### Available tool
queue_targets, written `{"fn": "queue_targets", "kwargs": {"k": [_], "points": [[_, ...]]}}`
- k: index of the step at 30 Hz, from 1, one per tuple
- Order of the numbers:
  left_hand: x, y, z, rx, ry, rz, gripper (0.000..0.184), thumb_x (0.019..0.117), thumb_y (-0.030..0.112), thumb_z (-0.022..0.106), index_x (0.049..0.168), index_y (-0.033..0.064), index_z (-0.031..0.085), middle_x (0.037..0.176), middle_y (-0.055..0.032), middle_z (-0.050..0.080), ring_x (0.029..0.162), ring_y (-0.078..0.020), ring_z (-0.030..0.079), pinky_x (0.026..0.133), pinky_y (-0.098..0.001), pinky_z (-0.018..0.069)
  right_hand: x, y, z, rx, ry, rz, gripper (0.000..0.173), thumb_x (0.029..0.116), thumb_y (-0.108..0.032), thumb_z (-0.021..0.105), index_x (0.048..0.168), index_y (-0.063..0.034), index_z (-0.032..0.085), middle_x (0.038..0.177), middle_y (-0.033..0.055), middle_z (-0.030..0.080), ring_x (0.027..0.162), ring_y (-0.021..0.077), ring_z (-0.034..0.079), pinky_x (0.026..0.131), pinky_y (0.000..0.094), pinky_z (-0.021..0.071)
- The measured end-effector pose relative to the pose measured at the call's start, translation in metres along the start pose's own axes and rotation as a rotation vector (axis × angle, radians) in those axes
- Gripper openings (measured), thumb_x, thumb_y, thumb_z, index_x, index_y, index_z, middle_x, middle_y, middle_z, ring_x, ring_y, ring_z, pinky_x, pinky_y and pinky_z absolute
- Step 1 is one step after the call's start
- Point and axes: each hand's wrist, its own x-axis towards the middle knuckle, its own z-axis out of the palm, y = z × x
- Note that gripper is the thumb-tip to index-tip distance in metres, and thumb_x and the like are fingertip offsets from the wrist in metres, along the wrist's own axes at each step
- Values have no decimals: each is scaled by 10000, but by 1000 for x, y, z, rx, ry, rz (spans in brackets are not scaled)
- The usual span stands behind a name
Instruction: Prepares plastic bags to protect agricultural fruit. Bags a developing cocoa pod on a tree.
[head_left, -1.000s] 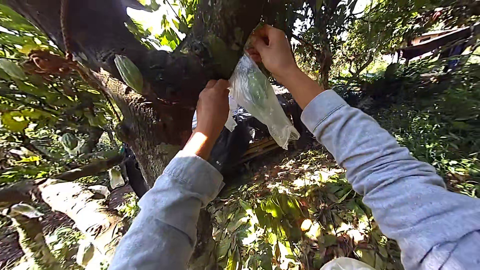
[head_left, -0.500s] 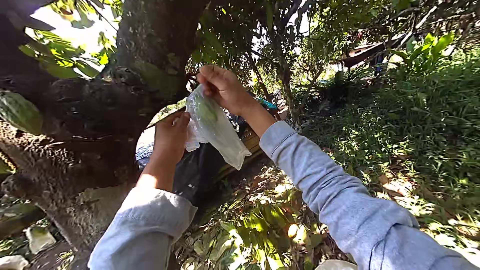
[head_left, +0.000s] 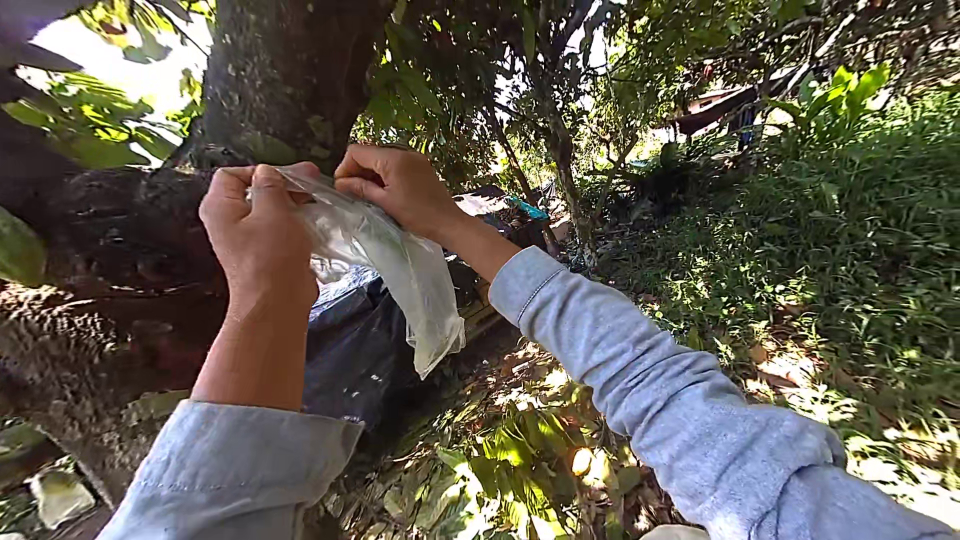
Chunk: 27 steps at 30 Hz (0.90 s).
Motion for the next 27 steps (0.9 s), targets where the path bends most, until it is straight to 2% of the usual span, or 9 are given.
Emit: {"fn": "queue_targets", "kwargs": {"k": [1, 4, 7, 9, 11, 15, 21, 25, 27], "points": [[1, 4, 8, -172, 21, -63, 217, 1082, 180, 331, 1118, 93, 526, 1038, 64, 711, 918, -9, 689, 835, -247, 567, 0, -1, 0, -18, -5, -12, 96, 941, -23, 675, 955, 47, 739, 835, 144, 724, 771, 213, 688, 755, 389, 548], [5, 10, 21, -460, 87, -214, 251, 1127, 259, 311, 1091, 134, 526, 960, 61, 732, 869, -74, 722, 803, -301, 600, -2, -6, -4, -48, -20, -32, 104, 933, -5, 655, 913, 43, 746, 813, 150, 724, 758, 216, 685, 727, 386, 536], [7, 6, 28, -293, 90, -108, 90, 1022, 135, 537, 1105, 137, 503, 908, 100, 587, 791, 3, 618, 746, -225, 554, -6, -11, -11, 33, -61, 31, 154, 955, 26, 603, 966, 61, 752, 878, 179, 734, 830, 222, 693, 796, 386, 541], [11, 0, 25, -60, 49, 3, 363, 889, 20, 619, 1237, 0, 516, 1067, -24, 571, 903, -31, 581, 814, -235, 512, -7, -10, -15, 136, -105, 93, 213, 993, 37, 555, 1085, 74, 744, 1021, 201, 743, 966, 220, 699, 911, 359, 528], [14, 0, 23, 131, 45, 28, 415, 842, 18, 634, 1249, -22, 566, 1115, -100, 610, 951, -91, 586, 840, -288, 494, -6, -5, -19, 185, -154, 133, 273, 1008, 44, 526, 1198, 49, 722, 1146, 197, 734, 1090, 231, 691, 1001, 365, 504], [10, 7, 21, 451, -29, 146, 350, 954, 55, 577, 1279, -64, 627, 1217, -293, 651, 1135, -377, 625, 994, -546, 442, -6, -4, -18, 202, -71, 168, 250, 970, 66, 600, 1180, 40, 734, 1147, 179, 745, 1096, 234, 702, 1005, 361, 508], [7, -7, 18, 519, -100, 214, 336, 1022, 92, 535, 1317, -59, 594, 1259, -331, 624, 1195, -474, 599, 1033, -641, 408, 0, -17, -15, 91, -56, 140, 158, 944, 38, 654, 1054, 17, 765, 975, 141, 756, 922, 202, 704, 879, 375, 536], [6, -4, 16, 501, -92, 257, 419, 995, 41, 544, 1386, -78, 452, 1158, -349, 643, 1035, -472, 659, 905, -621, 488, 3, -14, -11, 157, -100, 101, 138, 916, 49, 689, 1034, 34, 759, 1227, 251, 656, 1117, 276, 641, 946, 342, 518], [7, 0, 16, 490, -103, 241, 481, 992, 14, 540, 1426, -98, 367, 1131, -366, 629, 1019, -493, 651, 903, -633, 485, 3, -13, -9, 279, -97, 156, 155, 924, 73, 667, 1063, 71, 736, 1313, 273, 620, 1211, 291, 608, 991, 340, 497]]}}
